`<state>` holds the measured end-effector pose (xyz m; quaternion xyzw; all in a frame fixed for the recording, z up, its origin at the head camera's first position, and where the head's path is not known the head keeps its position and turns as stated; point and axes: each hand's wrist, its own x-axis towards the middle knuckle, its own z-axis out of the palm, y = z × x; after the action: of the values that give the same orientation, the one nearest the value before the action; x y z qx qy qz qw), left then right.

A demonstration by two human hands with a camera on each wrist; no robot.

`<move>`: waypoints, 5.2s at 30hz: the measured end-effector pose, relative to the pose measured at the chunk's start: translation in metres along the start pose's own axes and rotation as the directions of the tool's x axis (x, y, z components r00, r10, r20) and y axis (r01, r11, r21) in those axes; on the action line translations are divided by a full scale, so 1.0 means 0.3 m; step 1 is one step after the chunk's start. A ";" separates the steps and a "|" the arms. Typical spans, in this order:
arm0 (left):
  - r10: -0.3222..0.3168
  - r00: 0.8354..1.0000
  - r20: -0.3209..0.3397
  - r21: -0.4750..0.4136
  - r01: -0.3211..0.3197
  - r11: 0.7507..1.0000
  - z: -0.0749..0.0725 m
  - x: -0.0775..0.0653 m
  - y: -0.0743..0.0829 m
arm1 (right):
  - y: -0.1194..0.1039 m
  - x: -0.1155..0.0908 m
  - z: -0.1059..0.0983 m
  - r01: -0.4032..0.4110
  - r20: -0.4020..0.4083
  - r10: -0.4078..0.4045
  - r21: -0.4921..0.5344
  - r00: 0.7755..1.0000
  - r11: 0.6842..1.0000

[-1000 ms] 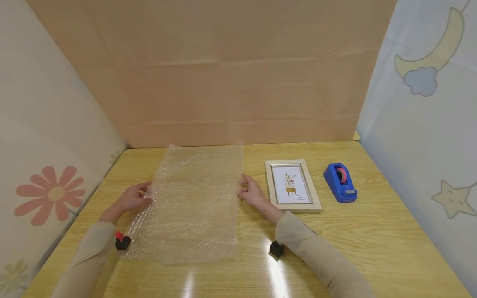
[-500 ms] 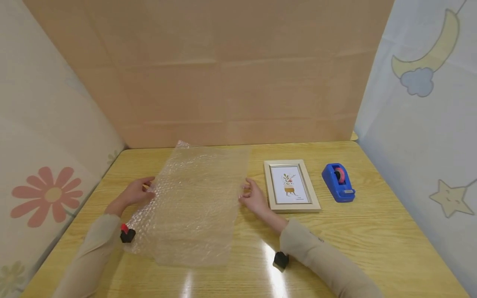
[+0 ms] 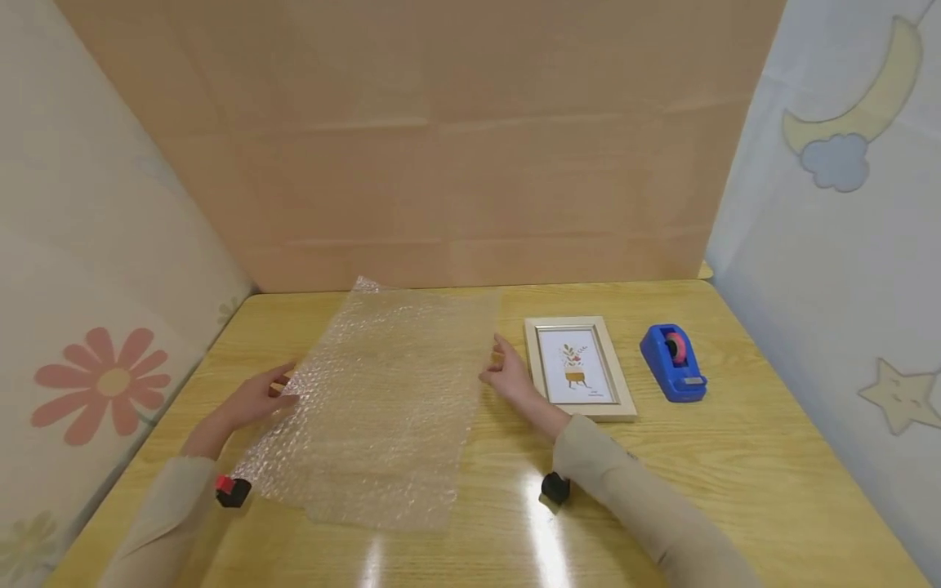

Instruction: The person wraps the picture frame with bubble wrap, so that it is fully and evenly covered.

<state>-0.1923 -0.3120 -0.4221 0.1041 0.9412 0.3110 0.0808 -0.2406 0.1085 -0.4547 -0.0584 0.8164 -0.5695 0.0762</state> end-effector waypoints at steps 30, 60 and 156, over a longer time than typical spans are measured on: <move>0.005 1.000 -0.028 -0.010 -0.005 1.000 -0.012 0.084 -0.008 | -0.004 -0.011 -0.011 -0.097 -0.050 0.110 0.205 0.993 0.974; 0.018 0.983 -0.183 0.108 0.002 0.994 0.028 0.188 0.135 | -0.011 -0.010 -0.198 0.016 0.125 -0.017 0.014 0.992 1.000; 0.013 0.996 0.084 -0.558 0.036 0.829 0.563 0.242 0.887 | -0.014 -0.085 -0.517 0.110 -0.122 -0.038 0.666 0.992 0.738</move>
<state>-0.1871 0.0109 -0.4022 0.0832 0.8054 0.5676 0.1489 -0.2451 0.2544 -0.3966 -0.0310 0.5565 -0.8298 0.0283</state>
